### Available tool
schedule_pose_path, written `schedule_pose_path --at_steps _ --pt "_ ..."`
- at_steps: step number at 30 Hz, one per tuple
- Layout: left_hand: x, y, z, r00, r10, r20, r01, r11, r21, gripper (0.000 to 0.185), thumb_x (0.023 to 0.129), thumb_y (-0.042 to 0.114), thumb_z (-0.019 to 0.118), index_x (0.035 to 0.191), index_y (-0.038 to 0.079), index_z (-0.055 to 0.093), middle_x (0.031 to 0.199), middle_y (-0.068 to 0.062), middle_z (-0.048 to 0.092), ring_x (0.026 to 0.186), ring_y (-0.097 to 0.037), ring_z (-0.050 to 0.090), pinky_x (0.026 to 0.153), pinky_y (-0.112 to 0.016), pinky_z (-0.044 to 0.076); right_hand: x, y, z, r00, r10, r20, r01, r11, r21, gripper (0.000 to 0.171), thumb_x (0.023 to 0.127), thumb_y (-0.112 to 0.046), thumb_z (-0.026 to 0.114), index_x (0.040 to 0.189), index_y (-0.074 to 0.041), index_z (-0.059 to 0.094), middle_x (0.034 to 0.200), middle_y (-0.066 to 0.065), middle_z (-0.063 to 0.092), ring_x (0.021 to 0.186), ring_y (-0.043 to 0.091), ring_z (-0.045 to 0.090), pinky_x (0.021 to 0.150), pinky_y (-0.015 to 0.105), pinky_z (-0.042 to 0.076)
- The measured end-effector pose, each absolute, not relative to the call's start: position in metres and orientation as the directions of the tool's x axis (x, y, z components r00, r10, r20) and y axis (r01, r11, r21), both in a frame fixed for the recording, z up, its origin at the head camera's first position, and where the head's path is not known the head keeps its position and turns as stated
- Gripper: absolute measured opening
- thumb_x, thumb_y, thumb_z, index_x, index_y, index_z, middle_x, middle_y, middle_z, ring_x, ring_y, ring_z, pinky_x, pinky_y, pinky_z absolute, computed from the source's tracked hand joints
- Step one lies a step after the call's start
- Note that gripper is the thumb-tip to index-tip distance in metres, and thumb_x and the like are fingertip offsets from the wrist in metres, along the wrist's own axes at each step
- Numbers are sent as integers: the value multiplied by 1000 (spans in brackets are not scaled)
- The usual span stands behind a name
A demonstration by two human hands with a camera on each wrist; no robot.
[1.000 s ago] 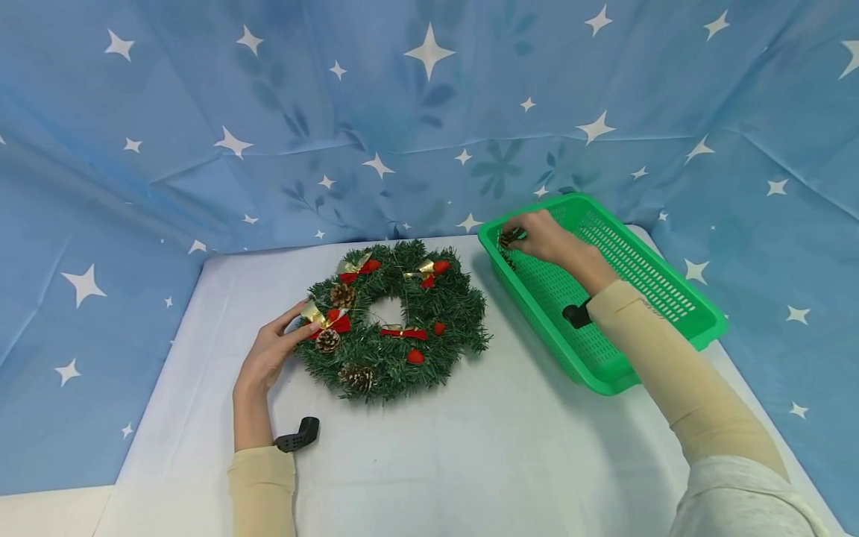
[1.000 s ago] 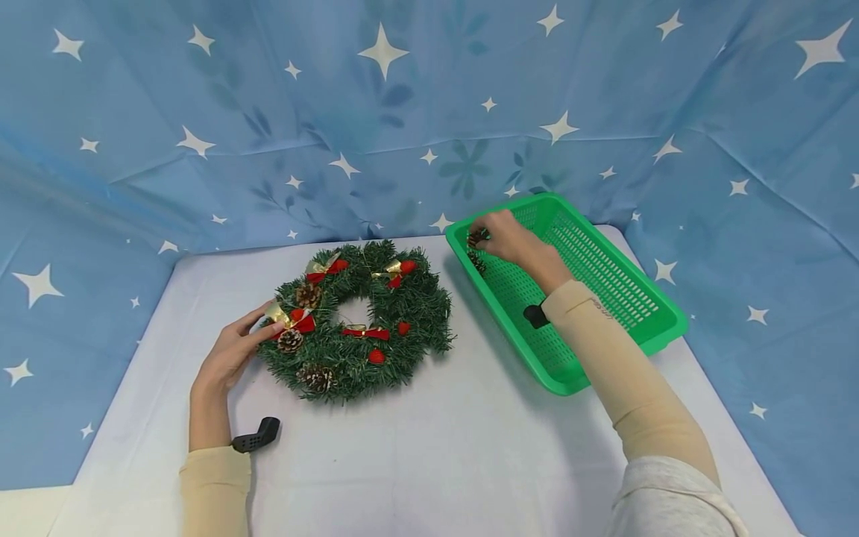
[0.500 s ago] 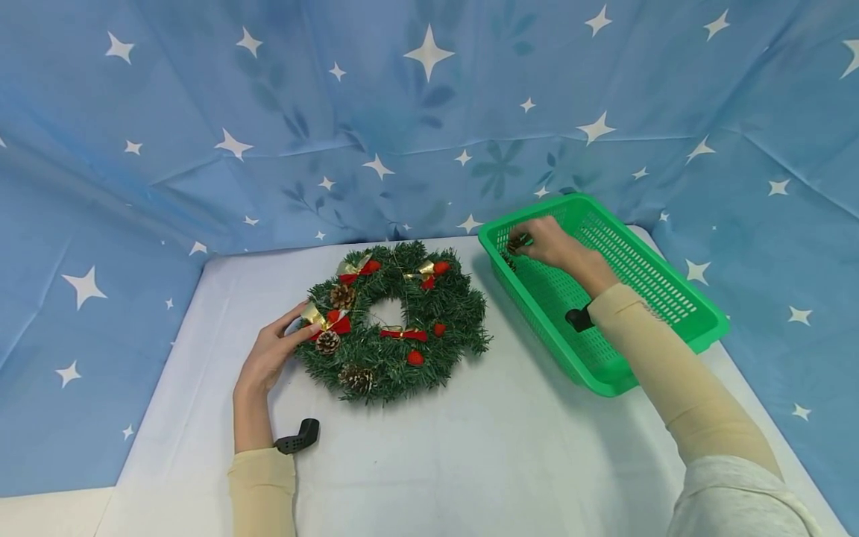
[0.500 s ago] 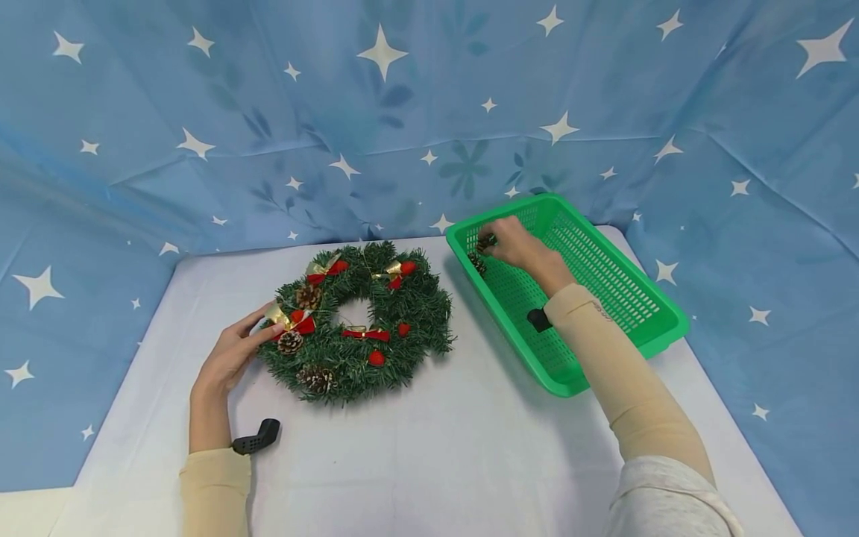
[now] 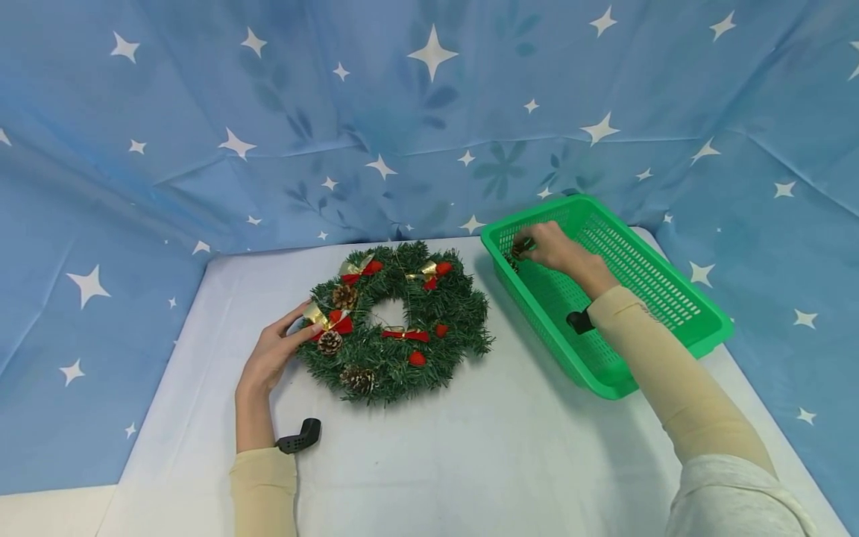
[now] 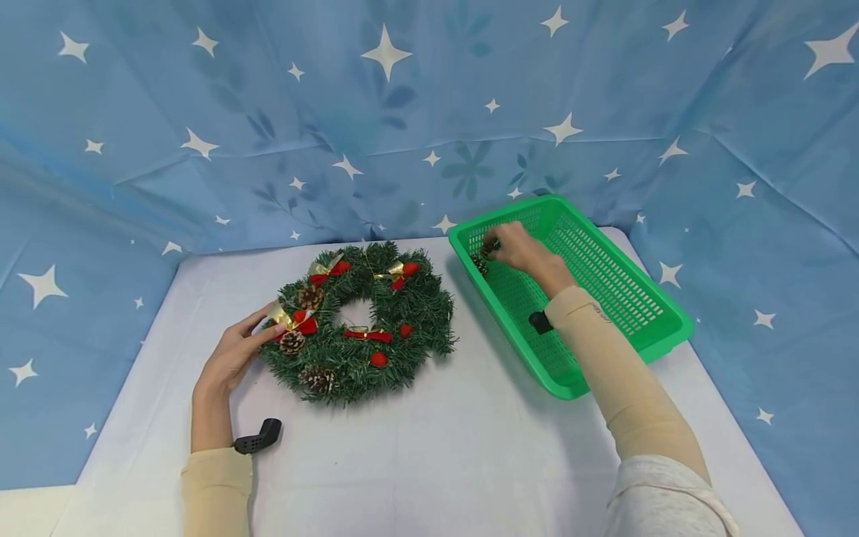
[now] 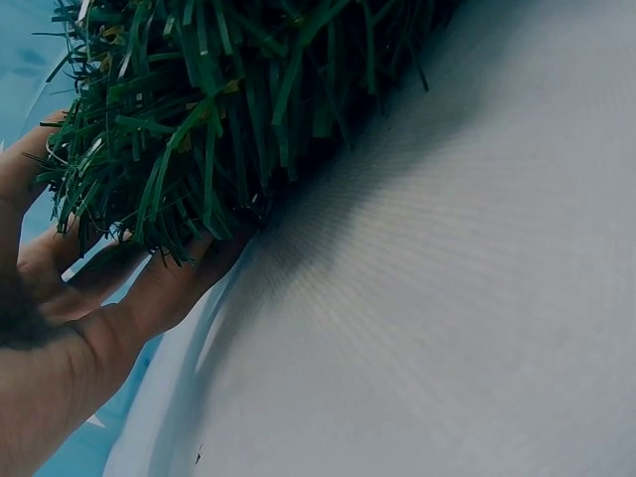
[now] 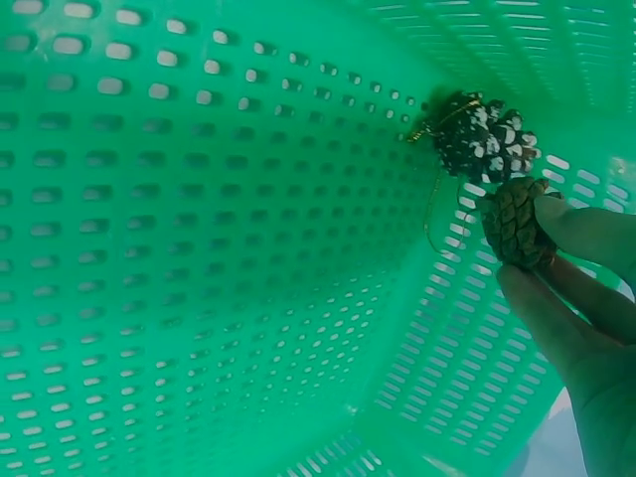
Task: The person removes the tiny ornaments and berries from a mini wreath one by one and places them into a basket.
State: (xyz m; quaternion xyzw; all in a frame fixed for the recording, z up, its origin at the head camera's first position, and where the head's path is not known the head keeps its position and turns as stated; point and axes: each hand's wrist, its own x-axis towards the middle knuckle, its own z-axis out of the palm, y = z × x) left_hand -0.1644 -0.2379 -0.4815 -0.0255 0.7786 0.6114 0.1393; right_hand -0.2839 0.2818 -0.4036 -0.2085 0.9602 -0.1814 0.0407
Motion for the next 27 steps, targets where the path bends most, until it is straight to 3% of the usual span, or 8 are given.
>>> schedule_pose_path --at_steps 2,5,21,27 --pt "-165 -238 -482 -959 136 -247 -211 235 949 79 98 41 71 164 20 32 174 -4 11 160 -34 0 121 -52 29 -285 282 -406 -913 -407 -19 -372 852 -369 26 91 2 76 116 7 73 112 26 72 107 44 68 90 55 57" --pt "-165 -238 -483 -959 138 -246 -214 214 953 80 98 40 72 164 18 32 174 -4 13 160 -33 -1 125 -60 17 -286 282 -409 -917 -397 -38 -356 858 -369 27 92 2 75 118 7 72 114 27 72 109 45 67 91 56 56" --pt "-165 -238 -481 -962 130 -239 -214 181 960 79 98 37 73 163 19 33 173 -3 15 160 -33 0 125 -63 15 -291 286 -415 -911 -410 -40 -363 845 -392 22 90 6 74 112 7 73 107 26 73 101 42 69 85 53 58" --pt "-165 -238 -482 -961 129 -246 -221 185 958 79 97 38 73 163 20 33 174 -3 12 160 -35 -1 125 -64 14 -291 286 -421 -913 -402 -67 -348 854 -386 28 90 6 73 118 10 71 114 28 71 108 46 67 91 53 57"
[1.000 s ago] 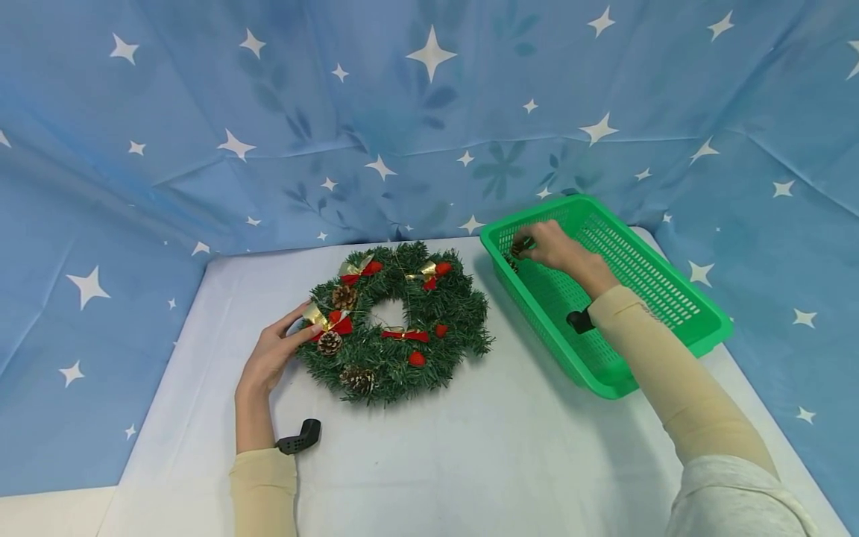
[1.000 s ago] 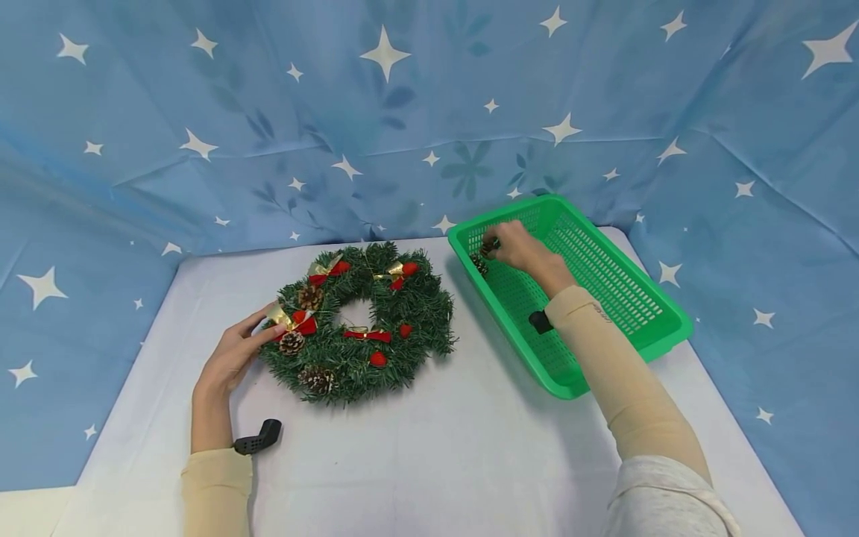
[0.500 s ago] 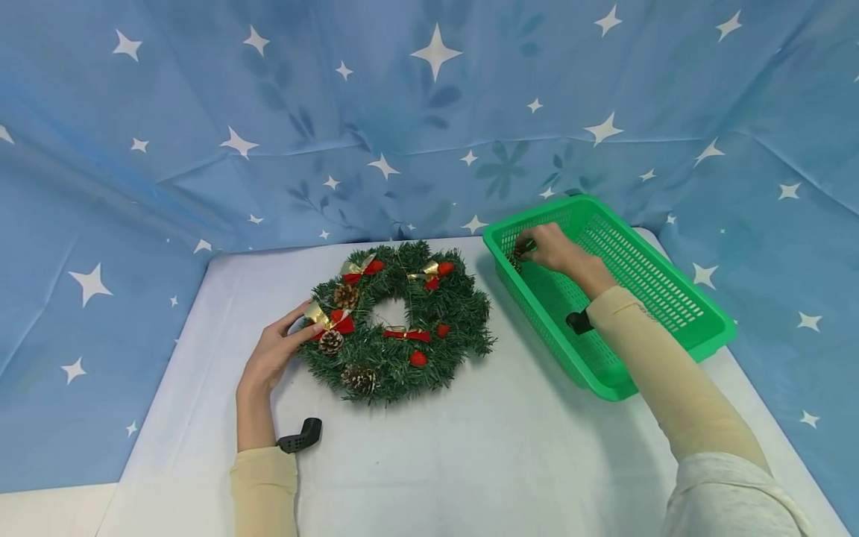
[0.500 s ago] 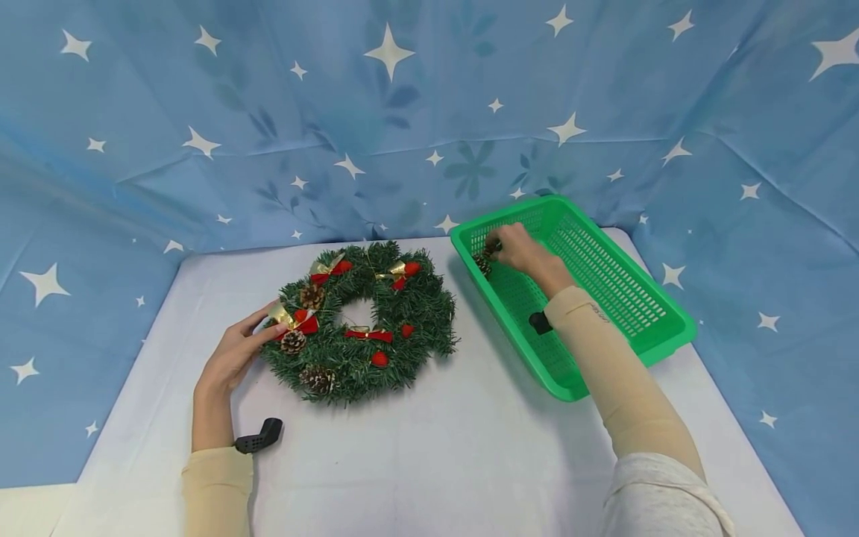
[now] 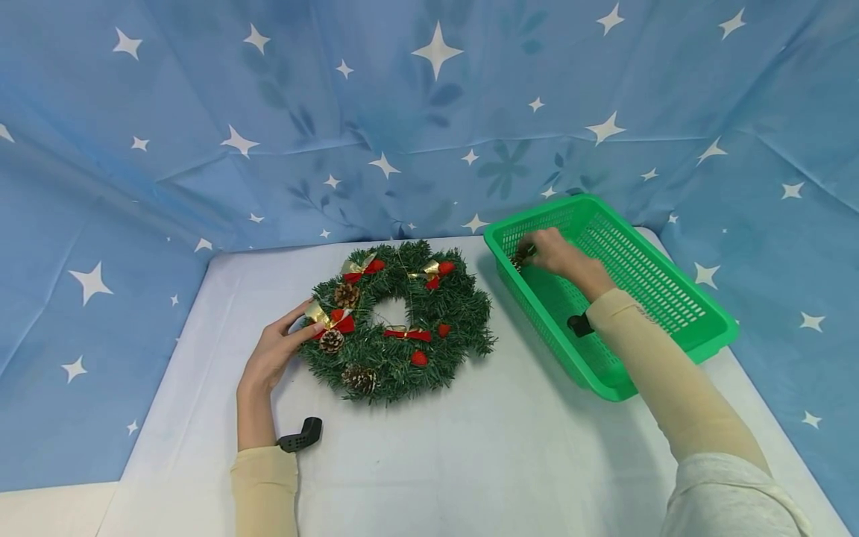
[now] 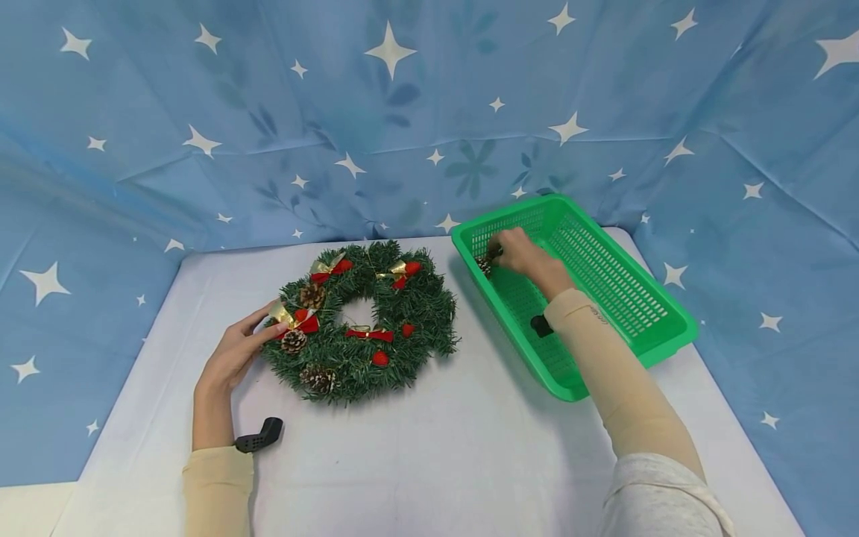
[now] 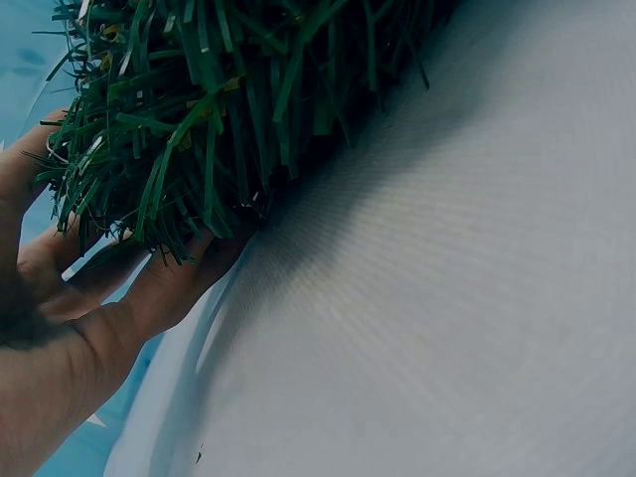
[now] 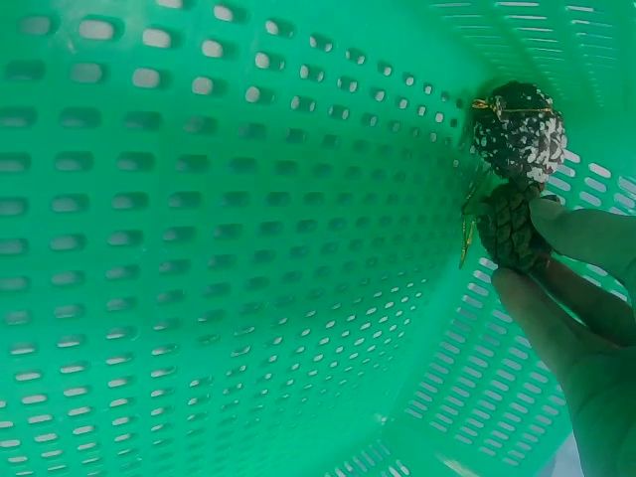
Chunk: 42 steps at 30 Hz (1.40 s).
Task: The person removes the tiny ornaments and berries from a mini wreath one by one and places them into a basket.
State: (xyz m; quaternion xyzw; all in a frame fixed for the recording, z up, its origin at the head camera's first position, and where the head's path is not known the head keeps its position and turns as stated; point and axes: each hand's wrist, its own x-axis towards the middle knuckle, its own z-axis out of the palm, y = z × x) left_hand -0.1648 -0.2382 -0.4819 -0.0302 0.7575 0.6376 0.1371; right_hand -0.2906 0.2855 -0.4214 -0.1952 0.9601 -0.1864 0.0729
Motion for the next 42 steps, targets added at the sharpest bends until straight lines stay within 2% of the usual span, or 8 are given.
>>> schedule_pose_path --at_steps 26,31,32,37,39,40,41,42 --pt "-165 -239 -483 -958 125 -259 -230 207 951 80 97 41 73 163 21 33 174 -4 10 159 -38 -1 124 -65 16 -288 286 -417 -914 -403 -52 -360 862 -357 32 93 6 70 125 11 68 124 32 67 111 47 66 88 55 57" --pt "-165 -239 -483 -958 126 -258 -228 211 950 80 97 42 73 163 22 33 174 -3 10 159 -37 2 124 -61 20 -286 284 -411 -916 -399 -35 -361 861 -359 32 92 5 70 123 11 68 123 31 68 106 46 68 87 53 58" --pt "-165 -239 -482 -958 124 -258 -227 218 949 80 97 43 73 163 22 33 174 -3 12 158 -37 12 120 -58 30 -286 284 -410 -915 -401 -29 -365 859 -359 32 92 5 70 123 11 69 123 31 68 106 46 68 88 53 58" --pt "-165 -238 -482 -959 126 -252 -219 231 948 80 97 44 71 164 23 32 173 -2 14 158 -36 13 110 -51 36 -284 280 -404 -909 -417 -10 -386 850 -357 32 92 4 72 123 12 68 123 30 69 113 47 66 94 56 56" --pt "-165 -238 -482 -960 122 -251 -217 237 947 79 97 43 72 163 23 33 173 -2 16 141 -36 45 105 -48 40 -284 279 -401 -908 -418 -8 -387 849 -360 33 92 4 72 124 11 68 124 30 68 114 46 66 95 56 55" --pt "-165 -238 -482 -961 119 -251 -217 242 946 79 97 43 72 163 24 33 173 -2 18 114 -35 58 95 -44 43 -283 278 -400 -909 -417 -7 -387 848 -362 33 92 3 73 124 11 69 124 30 69 113 46 67 94 55 55" --pt "-164 -238 -482 -961 116 -251 -217 248 944 79 97 44 72 163 24 34 172 -2 19 87 -33 53 88 -41 45 -283 277 -399 -908 -418 -6 -387 847 -363 33 92 3 73 124 11 69 124 29 69 112 46 67 94 55 56" --pt "-164 -238 -482 -961 114 -252 -217 251 943 79 97 44 72 163 25 34 172 -1 19 84 -29 50 82 -40 41 -282 276 -398 -907 -422 0 -393 845 -363 33 92 3 73 124 11 69 123 30 69 112 46 67 93 55 56"
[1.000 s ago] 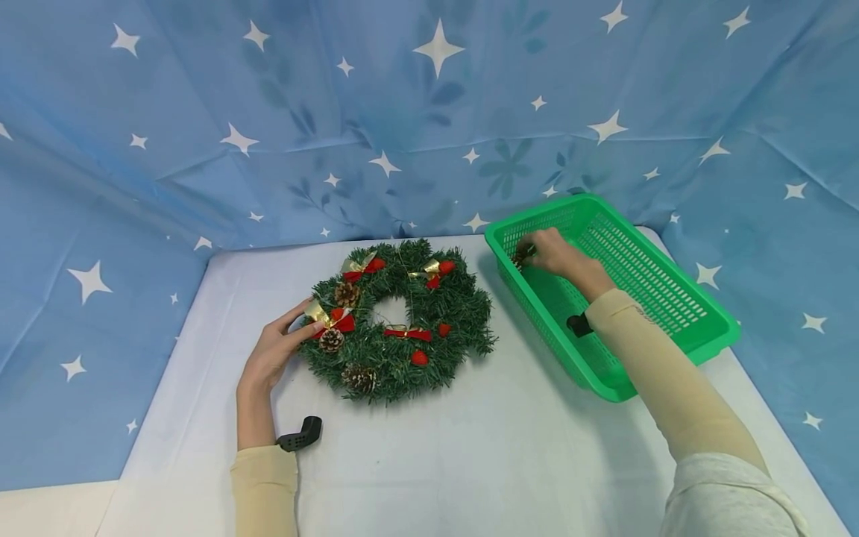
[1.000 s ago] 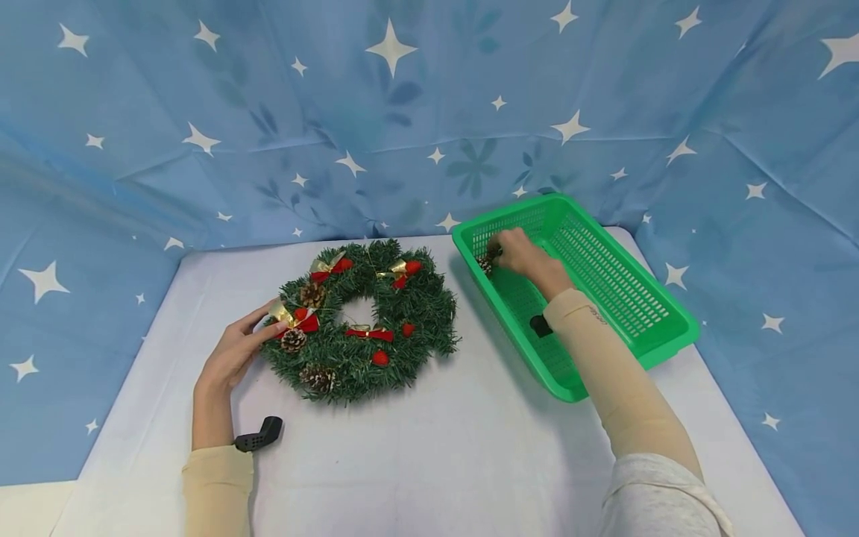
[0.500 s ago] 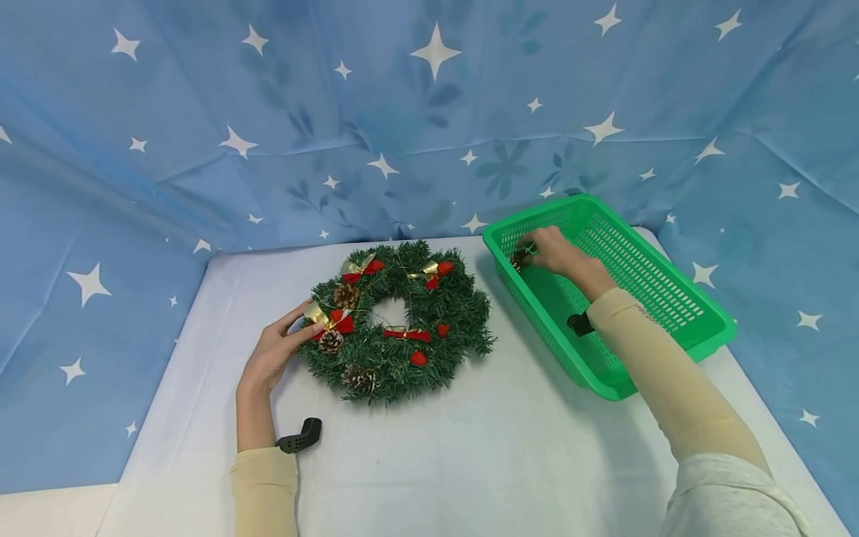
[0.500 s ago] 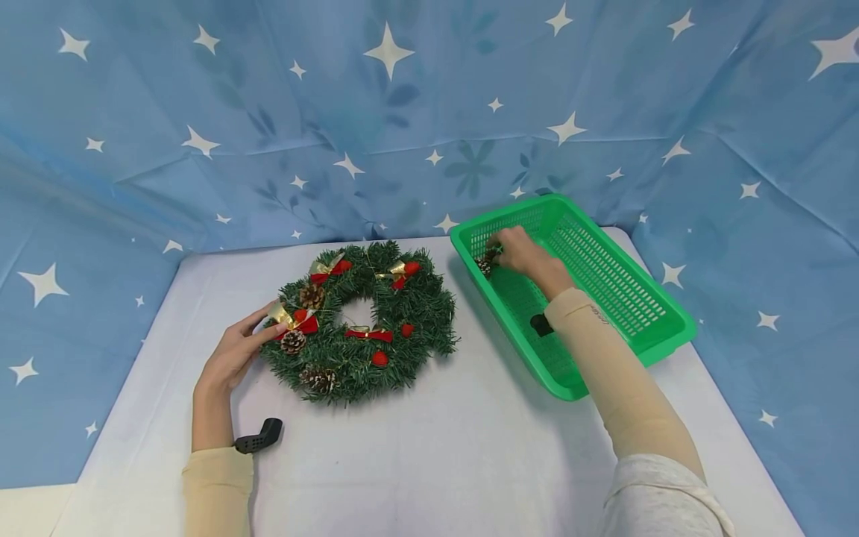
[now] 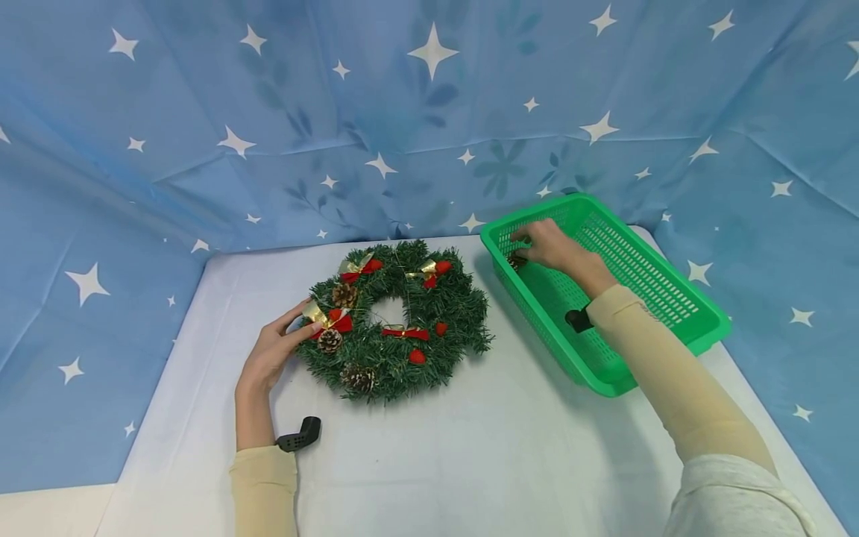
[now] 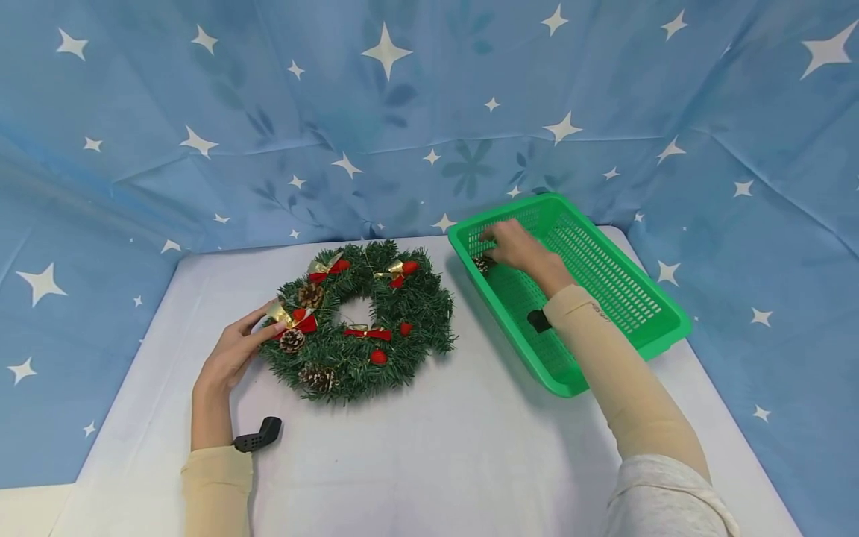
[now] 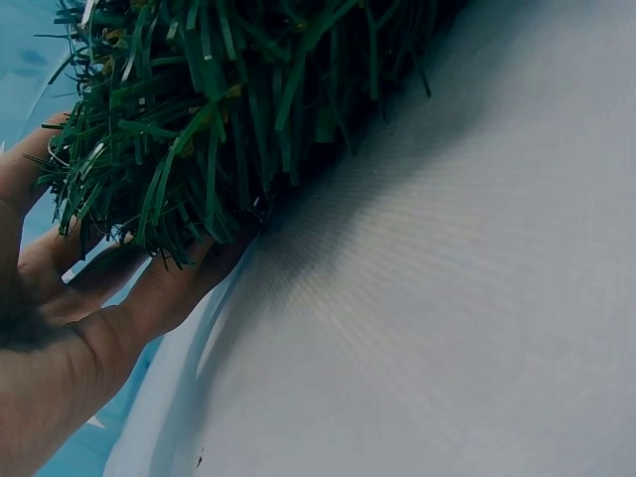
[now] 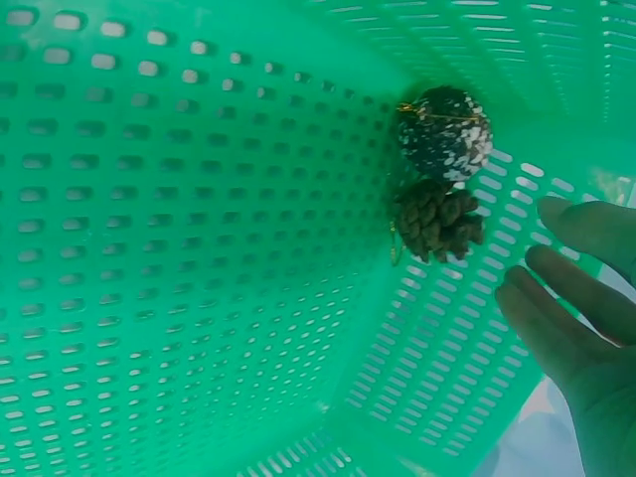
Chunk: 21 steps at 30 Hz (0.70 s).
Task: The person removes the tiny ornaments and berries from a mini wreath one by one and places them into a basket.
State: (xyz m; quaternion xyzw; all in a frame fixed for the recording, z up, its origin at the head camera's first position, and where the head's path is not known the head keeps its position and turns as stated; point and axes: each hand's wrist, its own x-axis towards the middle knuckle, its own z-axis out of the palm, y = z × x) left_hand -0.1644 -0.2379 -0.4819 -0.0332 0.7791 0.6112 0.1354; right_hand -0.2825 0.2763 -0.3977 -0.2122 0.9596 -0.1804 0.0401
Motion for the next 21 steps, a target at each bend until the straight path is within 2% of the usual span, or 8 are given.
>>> schedule_pose_path --at_steps 2,5,6,11,14,16,18,21 --pt "-164 -238 -482 -961 112 -251 -217 252 943 79 97 45 72 163 25 34 172 -2 20 84 -29 50 83 -40 43 -282 274 -395 -903 -430 12 -405 840 -361 33 91 3 73 123 10 69 123 29 69 112 46 67 94 56 56" --pt "-164 -238 -482 -960 122 -250 -216 238 947 81 97 45 72 164 23 32 173 -2 15 153 -30 29 107 -48 39 -282 271 -392 -896 -442 33 -424 833 -356 32 90 5 73 122 10 70 122 29 70 113 46 67 95 56 55" --pt "-164 -238 -482 -960 125 -250 -217 231 948 82 97 45 72 164 22 31 174 -2 13 159 -32 8 115 -51 33 -282 270 -390 -894 -447 39 -431 830 -355 32 90 5 73 122 10 70 122 29 70 113 45 67 96 56 55" --pt "-165 -238 -481 -961 130 -244 -210 230 950 80 98 43 71 164 22 31 174 -3 12 160 -33 4 108 -52 40 -282 266 -384 -887 -458 55 -445 819 -361 33 90 3 73 122 9 70 124 27 70 105 42 71 95 54 56" --pt "-165 -239 -481 -965 127 -231 -195 245 950 77 99 42 70 163 22 33 173 -4 16 118 -26 56 76 -39 44 -282 264 -380 -891 -452 49 -437 821 -367 32 92 1 73 123 8 70 124 27 70 107 42 70 95 54 56" --pt "-165 -238 -481 -966 126 -227 -190 250 949 76 99 41 70 163 23 34 173 -5 17 72 -16 44 62 -39 30 -281 262 -377 -891 -451 43 -434 822 -368 31 93 -1 73 123 8 70 124 27 70 112 44 68 97 54 55" --pt "-165 -238 -481 -966 125 -226 -190 252 949 76 99 41 70 163 23 34 172 -6 18 62 -15 19 58 -36 28 -280 260 -375 -891 -453 37 -434 822 -370 31 94 -3 73 123 8 70 123 27 70 114 44 67 97 55 55" --pt "-164 -238 -482 -965 127 -230 -195 244 950 76 99 41 71 163 24 35 172 -5 18 58 -8 23 59 -36 28 -279 257 -372 -886 -462 42 -444 819 -365 31 94 -4 74 122 8 71 122 27 70 113 44 67 97 54 55"
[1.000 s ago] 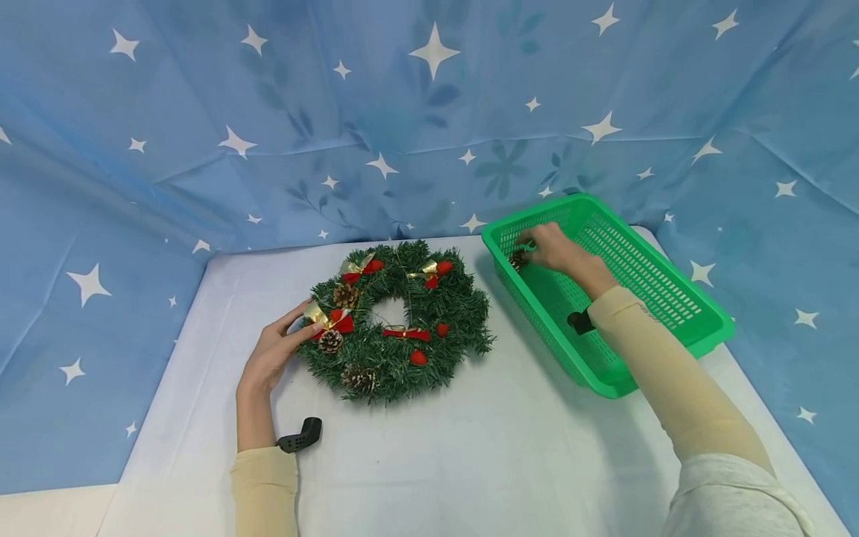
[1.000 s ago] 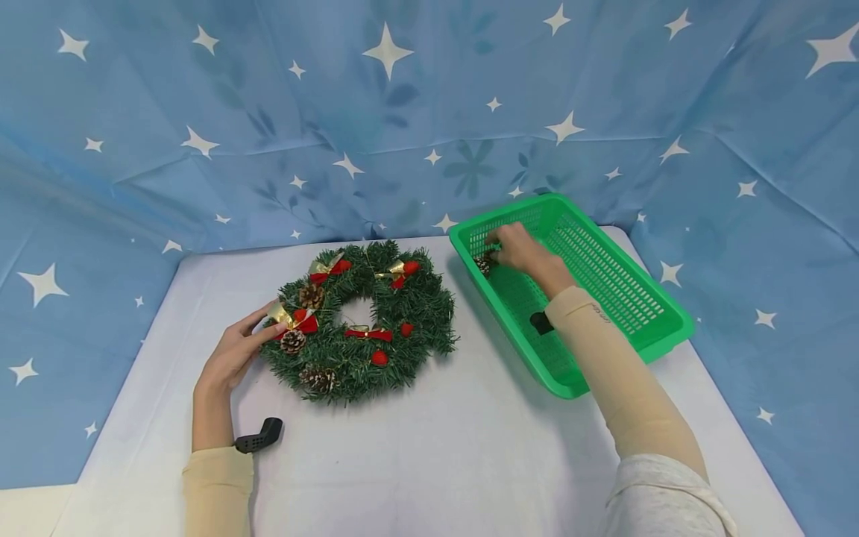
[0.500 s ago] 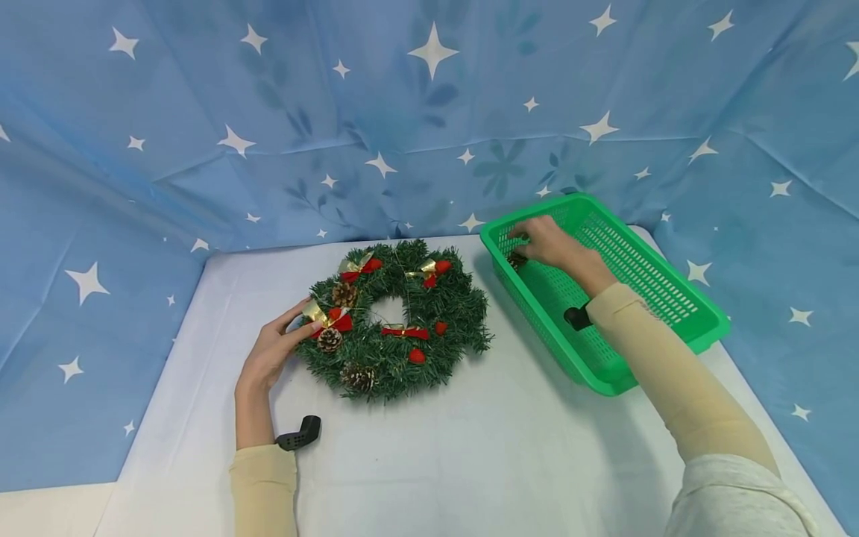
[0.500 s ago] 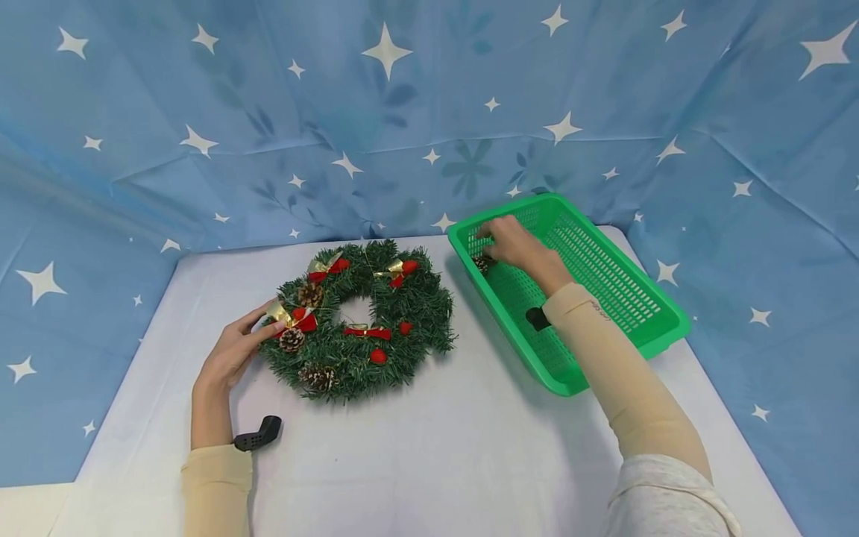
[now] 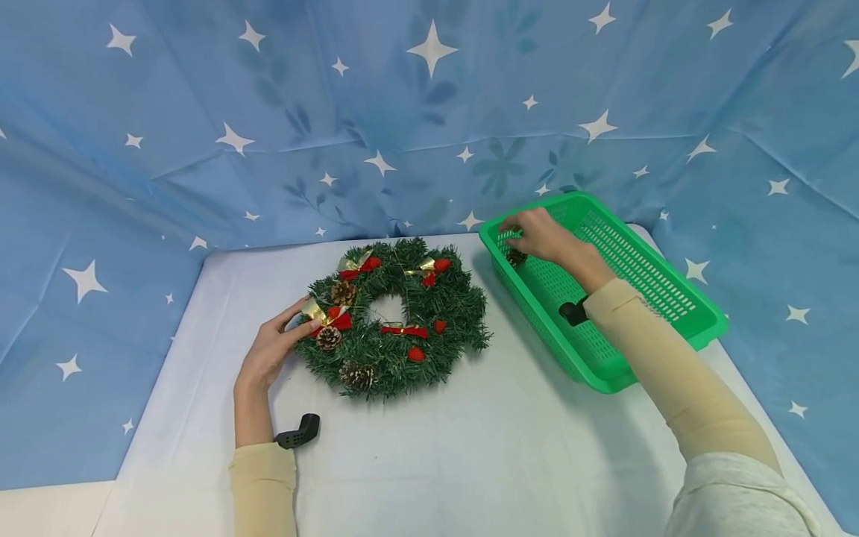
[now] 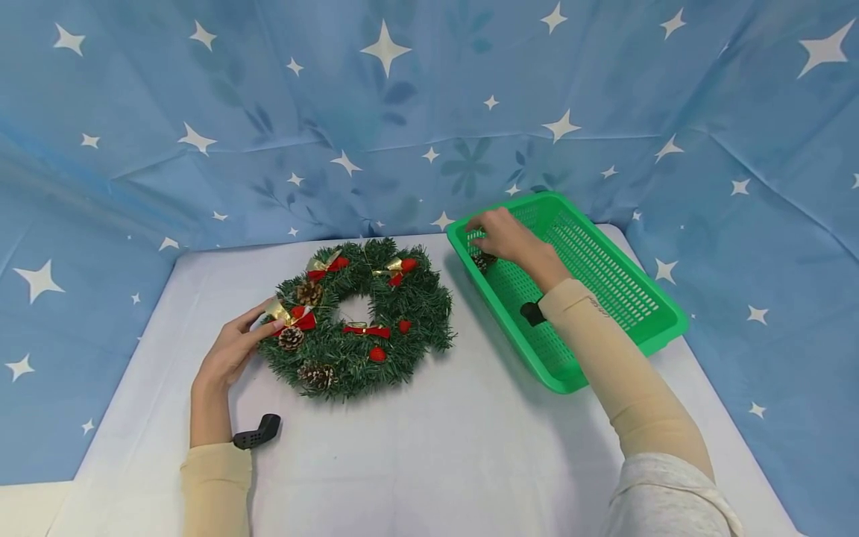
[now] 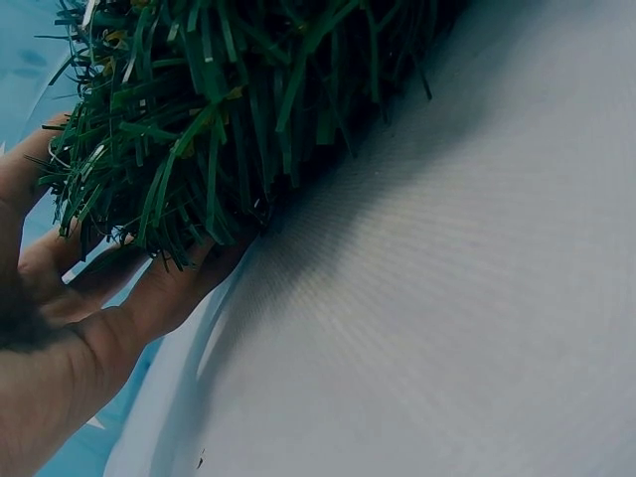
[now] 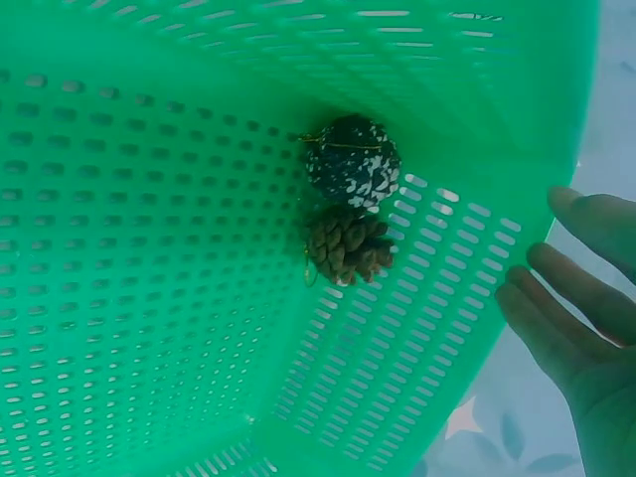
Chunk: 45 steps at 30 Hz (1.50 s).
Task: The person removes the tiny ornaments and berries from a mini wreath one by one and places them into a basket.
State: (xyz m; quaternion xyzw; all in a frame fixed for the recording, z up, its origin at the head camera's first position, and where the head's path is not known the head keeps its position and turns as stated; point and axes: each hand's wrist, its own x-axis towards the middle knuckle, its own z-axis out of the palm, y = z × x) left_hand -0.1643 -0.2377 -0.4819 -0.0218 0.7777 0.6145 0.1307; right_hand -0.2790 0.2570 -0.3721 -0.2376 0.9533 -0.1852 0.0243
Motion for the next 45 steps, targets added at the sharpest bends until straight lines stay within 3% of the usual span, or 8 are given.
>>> schedule_pose_path --at_steps 6,10,15,27,31,39,42,45 --pt "-164 -239 -481 -962 131 -241 -204 247 947 77 98 42 71 163 24 33 173 -3 15 117 -16 58 68 -33 35 -280 253 -370 -884 -465 51 -450 814 -368 30 93 -4 75 120 7 72 121 26 71 112 43 68 96 54 56" --pt "-164 -240 -481 -960 133 -244 -207 243 948 79 98 43 71 164 23 32 174 -4 11 159 -31 7 67 -32 32 -280 249 -368 -876 -477 62 -464 803 -373 29 93 -4 75 119 8 72 120 26 71 112 43 68 97 54 55" --pt "-164 -240 -482 -961 122 -249 -214 245 946 78 98 44 71 163 25 33 173 -2 14 125 -16 43 59 -32 28 -281 243 -363 -865 -496 74 -485 790 -375 29 92 -2 74 119 9 71 120 27 71 112 43 68 98 53 55" --pt "-163 -241 -482 -961 114 -252 -219 247 944 77 98 43 71 163 25 34 173 -3 16 102 -21 45 57 -31 29 -281 220 -355 -852 -522 38 -493 776 -393 29 96 -6 72 124 3 71 125 23 71 117 40 67 99 52 54" --pt "-162 -240 -481 -962 117 -247 -213 243 946 76 99 41 71 163 24 33 173 -5 14 140 -26 37 61 -31 31 -283 213 -356 -840 -542 39 -511 765 -392 29 96 -5 71 124 3 71 126 22 71 118 39 67 99 51 55" --pt "-163 -239 -481 -966 119 -231 -196 248 949 74 99 40 71 162 25 35 172 -5 18 57 -12 25 54 -30 29 -285 201 -357 -824 -566 32 -527 744 -411 32 96 -5 72 126 4 70 127 22 70 117 39 67 98 49 56" --pt "-164 -239 -480 -962 119 -244 -208 253 945 77 98 43 71 163 25 34 173 -3 16 111 -16 58 76 -30 42 -285 196 -358 -817 -576 25 -533 738 -415 32 96 -5 71 127 4 69 128 23 70 118 40 67 98 49 55" --pt "-165 -238 -480 -959 123 -255 -221 237 946 81 97 45 72 163 24 32 173 -2 13 159 -30 10 107 -44 36 -286 190 -359 -810 -587 24 -542 731 -414 32 96 -4 71 127 5 69 128 23 70 118 41 66 99 50 55"
